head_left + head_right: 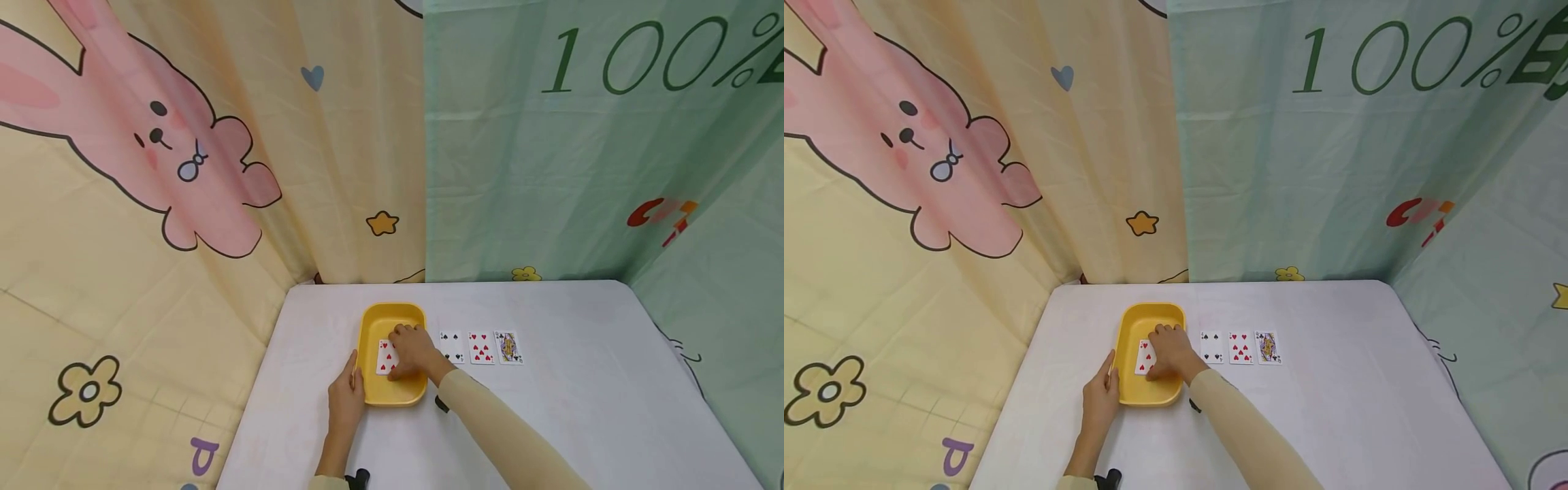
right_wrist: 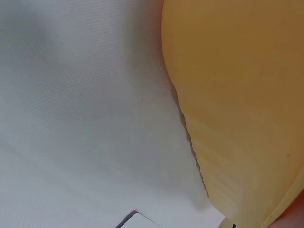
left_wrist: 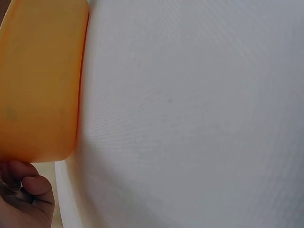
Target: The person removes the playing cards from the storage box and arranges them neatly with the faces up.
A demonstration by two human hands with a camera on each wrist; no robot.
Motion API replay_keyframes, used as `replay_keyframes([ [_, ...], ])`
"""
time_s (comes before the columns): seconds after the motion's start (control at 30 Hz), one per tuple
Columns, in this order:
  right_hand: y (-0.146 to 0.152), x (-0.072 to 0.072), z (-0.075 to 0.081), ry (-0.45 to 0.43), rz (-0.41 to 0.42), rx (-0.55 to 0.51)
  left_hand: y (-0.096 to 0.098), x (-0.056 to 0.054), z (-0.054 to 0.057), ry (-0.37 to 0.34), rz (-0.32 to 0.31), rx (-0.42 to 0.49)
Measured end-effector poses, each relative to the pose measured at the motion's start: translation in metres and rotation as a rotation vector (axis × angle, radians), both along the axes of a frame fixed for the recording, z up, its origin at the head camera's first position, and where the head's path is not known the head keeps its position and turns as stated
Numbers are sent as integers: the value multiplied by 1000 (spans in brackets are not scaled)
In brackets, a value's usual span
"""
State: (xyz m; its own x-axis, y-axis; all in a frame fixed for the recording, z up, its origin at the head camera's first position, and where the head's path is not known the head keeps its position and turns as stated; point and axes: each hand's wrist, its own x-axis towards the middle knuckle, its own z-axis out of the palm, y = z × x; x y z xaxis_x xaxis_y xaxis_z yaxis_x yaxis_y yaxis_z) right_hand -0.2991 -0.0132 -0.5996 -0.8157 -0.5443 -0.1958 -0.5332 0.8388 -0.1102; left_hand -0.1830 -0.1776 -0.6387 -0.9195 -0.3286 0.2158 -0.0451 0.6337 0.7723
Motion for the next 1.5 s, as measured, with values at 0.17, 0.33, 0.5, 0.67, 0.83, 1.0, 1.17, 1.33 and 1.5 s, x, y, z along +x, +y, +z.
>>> replay_keyframes([
  [0.17, 3, 0, -2, -7, 4, -7, 1, 0, -1, 19, -2, -4],
  [0.33, 6, 1, -1, -34, -5, -96, 2, 1, 0, 6, -2, -2],
  [0.5, 20, -2, 6, -16, -26, -251, 2, 1, 2, -7, -11, -2],
  [0.67, 49, -9, 19, 60, -66, -368, -1, 1, 5, -28, 5, 15],
  [0.83, 96, -11, 31, 78, -198, -422, -2, 0, 6, -61, 6, 29],
  [1.0, 159, -9, 32, 101, -295, -410, -1, 0, 4, -52, 3, 31],
  [1.17, 220, -9, 27, 131, -353, -376, -2, -1, 3, -31, 6, 30],
  [1.33, 264, -3, 20, 100, -387, -291, -1, -1, 5, -40, 1, 42],
  [1.5, 292, 6, 13, 52, -393, -215, 0, -1, 4, -46, 1, 43],
])
